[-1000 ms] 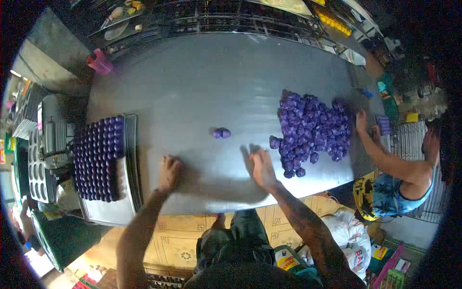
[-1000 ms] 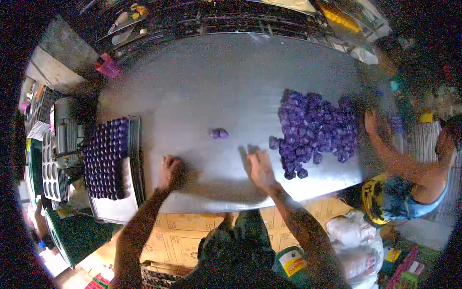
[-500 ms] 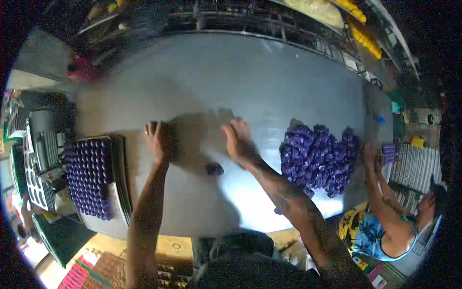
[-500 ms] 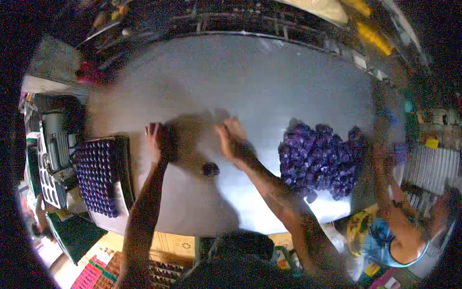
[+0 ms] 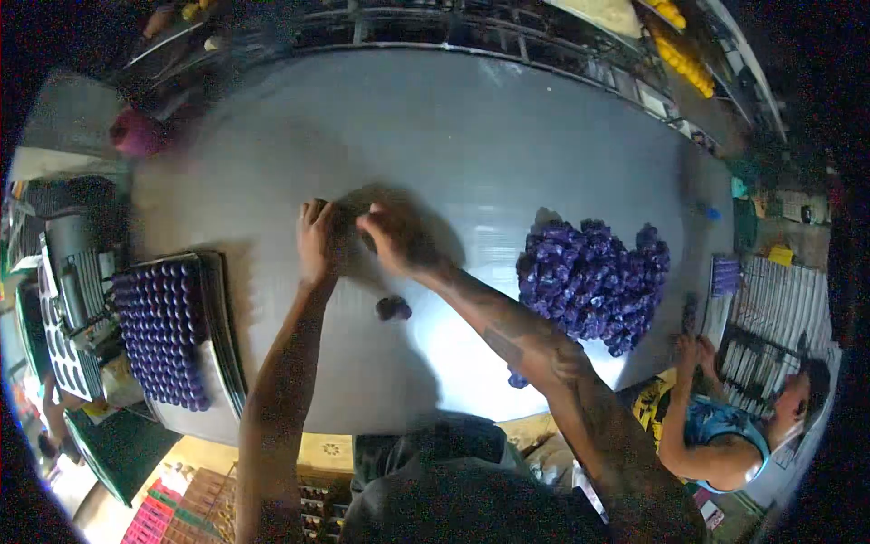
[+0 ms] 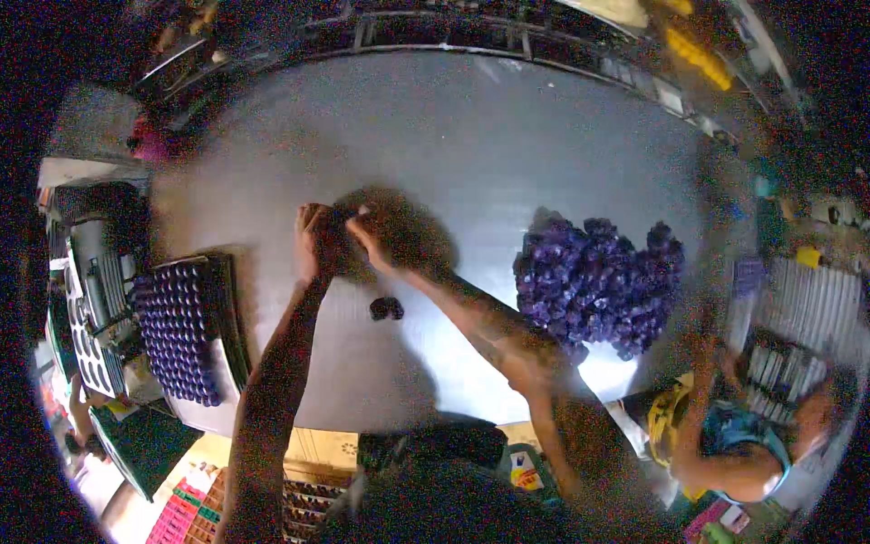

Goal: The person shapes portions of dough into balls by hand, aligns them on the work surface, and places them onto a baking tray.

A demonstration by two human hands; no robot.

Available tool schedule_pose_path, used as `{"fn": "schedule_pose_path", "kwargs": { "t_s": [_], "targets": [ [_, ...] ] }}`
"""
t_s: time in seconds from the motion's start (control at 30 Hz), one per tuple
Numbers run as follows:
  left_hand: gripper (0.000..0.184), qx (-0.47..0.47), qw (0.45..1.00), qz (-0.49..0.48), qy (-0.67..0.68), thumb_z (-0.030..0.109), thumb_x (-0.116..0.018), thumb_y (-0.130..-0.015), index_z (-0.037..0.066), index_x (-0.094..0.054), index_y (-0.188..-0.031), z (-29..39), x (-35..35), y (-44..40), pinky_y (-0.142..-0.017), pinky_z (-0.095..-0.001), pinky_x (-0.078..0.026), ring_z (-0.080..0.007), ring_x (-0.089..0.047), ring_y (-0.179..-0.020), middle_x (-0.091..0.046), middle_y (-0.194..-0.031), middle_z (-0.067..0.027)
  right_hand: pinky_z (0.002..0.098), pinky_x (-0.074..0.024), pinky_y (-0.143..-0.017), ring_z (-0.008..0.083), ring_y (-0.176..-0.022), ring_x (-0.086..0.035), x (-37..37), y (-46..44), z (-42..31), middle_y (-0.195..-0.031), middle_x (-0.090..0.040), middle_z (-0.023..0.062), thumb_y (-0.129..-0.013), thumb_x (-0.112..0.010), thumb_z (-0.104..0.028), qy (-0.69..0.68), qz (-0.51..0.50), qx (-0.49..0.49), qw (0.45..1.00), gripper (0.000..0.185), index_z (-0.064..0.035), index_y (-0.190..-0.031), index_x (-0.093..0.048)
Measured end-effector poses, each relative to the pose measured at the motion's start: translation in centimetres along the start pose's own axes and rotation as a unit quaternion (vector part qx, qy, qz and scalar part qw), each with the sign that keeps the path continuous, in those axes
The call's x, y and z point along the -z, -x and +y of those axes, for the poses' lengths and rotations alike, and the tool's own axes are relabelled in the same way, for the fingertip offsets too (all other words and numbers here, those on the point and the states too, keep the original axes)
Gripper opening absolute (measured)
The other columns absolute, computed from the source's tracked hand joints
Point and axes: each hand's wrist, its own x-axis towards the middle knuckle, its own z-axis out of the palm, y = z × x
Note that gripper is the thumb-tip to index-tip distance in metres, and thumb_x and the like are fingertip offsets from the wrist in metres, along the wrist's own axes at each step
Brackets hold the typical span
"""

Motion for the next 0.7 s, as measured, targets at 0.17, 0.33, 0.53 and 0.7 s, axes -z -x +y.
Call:
{"fn": "schedule_pose_path", "kwargs": {
  "t_s": [0.17, 0.33, 0.53, 0.7],
  "targets": [
    [0.037, 0.071, 0.994, -0.061, -0.055, 0.007, -0.063, -0.092, 0.009, -0.070, -0.128, 6.7, 6.5, -0.6, -0.109, -0.0447, -0.044, -0.0354, -0.055, -0.128, -0.066, -0.128, -0.0148, 0.0412, -0.0494, -0.085, 0.0333, -0.091, -0.062, 6.1, 1.6, -4.2, -0.098, -0.059, 0.0154, -0.087, -0.075, -0.005, -0.018, 0.196, -0.161, 0.967, 0.031, -0.0021, -0.117, -0.066],
    [0.035, 0.039, 0.980, -0.151, 0.120, 0.005, -0.071, -0.088, 0.007, -0.071, -0.124, 7.5, 8.3, 5.3, -0.092, -0.0377, -0.055, -0.0255, -0.066, -0.108, -0.067, -0.120, -0.0132, 0.0402, -0.0523, -0.081, 0.0294, -0.091, -0.066, 3.6, 7.1, -5.5, -0.100, -0.060, 0.0148, -0.087, -0.079, -0.009, -0.011, 0.007, -0.221, 0.975, 0.033, -0.0017, -0.118, -0.069],
    [0.037, 0.070, 0.964, -0.142, 0.213, 0.001, -0.076, -0.085, 0.004, -0.070, -0.121, 12.2, 9.0, 16.3, -0.081, -0.0345, -0.059, -0.0211, -0.072, -0.099, -0.071, -0.113, -0.0127, 0.0386, -0.0559, -0.078, 0.0343, -0.089, -0.068, 4.9, 15.4, -17.0, -0.101, -0.062, 0.0181, -0.090, -0.074, -0.006, -0.039, -0.030, -0.336, 0.941, 0.027, -0.0004, -0.115, -0.070],
    [0.035, 0.078, 0.985, -0.141, 0.064, 0.002, -0.078, -0.085, 0.004, -0.071, -0.119, 13.9, 5.0, 15.4, -0.077, -0.0366, -0.061, -0.0226, -0.073, -0.101, -0.071, -0.114, -0.0136, 0.0411, -0.0570, -0.080, 0.0363, -0.089, -0.068, 0.2, 16.2, -14.2, -0.105, -0.064, 0.0201, -0.086, -0.074, -0.007, 0.031, 0.027, -0.259, 0.965, 0.033, -0.0027, -0.119, -0.069]
  ]
}}
